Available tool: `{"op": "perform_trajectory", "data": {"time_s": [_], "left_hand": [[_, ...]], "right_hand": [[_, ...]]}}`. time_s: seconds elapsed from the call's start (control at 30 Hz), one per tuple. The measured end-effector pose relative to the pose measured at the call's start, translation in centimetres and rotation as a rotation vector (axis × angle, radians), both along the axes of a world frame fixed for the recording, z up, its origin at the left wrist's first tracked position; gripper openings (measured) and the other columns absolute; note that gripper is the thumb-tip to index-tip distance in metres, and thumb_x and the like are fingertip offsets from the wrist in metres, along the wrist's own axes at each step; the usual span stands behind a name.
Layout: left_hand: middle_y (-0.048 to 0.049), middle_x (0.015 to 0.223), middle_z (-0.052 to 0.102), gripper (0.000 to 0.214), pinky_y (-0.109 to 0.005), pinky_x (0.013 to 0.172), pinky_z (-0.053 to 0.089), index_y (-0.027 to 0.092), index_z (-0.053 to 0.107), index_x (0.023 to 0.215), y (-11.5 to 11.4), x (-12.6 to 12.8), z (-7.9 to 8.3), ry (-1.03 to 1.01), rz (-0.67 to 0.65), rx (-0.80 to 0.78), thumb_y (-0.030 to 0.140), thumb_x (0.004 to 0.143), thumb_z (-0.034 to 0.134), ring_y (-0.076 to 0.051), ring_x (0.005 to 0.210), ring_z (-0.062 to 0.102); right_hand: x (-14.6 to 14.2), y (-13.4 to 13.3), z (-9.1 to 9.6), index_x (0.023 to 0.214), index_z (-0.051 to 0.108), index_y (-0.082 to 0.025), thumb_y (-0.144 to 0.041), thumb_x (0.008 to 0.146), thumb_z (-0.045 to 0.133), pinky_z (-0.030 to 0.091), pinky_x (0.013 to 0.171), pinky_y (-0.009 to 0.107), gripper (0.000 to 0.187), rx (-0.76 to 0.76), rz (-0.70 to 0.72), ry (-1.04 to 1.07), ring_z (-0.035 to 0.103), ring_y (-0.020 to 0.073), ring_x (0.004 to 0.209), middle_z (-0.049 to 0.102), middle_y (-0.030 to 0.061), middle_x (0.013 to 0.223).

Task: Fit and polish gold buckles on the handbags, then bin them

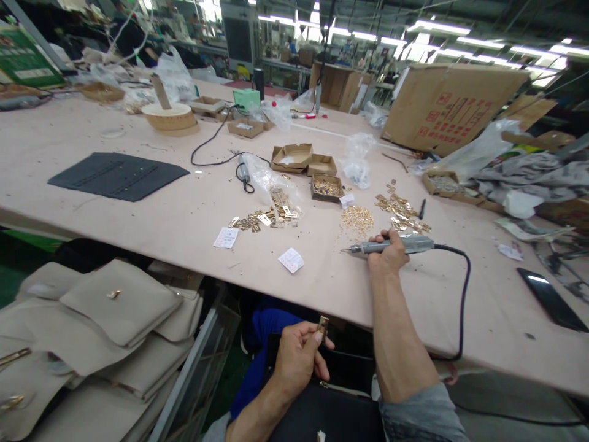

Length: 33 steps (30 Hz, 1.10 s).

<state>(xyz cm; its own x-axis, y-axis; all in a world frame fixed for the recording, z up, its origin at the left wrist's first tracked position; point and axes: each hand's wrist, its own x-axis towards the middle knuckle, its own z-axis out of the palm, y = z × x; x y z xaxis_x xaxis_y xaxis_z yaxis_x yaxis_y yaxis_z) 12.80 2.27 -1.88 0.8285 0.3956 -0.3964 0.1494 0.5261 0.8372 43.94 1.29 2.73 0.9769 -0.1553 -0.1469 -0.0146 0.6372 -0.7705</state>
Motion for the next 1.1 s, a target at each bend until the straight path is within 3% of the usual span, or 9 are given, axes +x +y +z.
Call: {"op": "perform_trajectory", "data": {"time_s": [1.1], "left_hand": [[-0.0067,0.044,0.064,0.052,-0.018,0.036,0.040,0.010,0.072,0.084,-0.03,0.18,-0.01,0.009,0.012,-0.002,0.062,0.084,0.071,-0.016,0.033,0.058]], "right_hand": [[0.03,0.10,-0.28,0.082,0.052,-0.019,-0.020,0.078,0.076,0.052,0.042,0.020,0.025,-0.049,-0.040,-0.027,0.052,0.0073,0.053,0.060,-0.0027,0.076]]}}
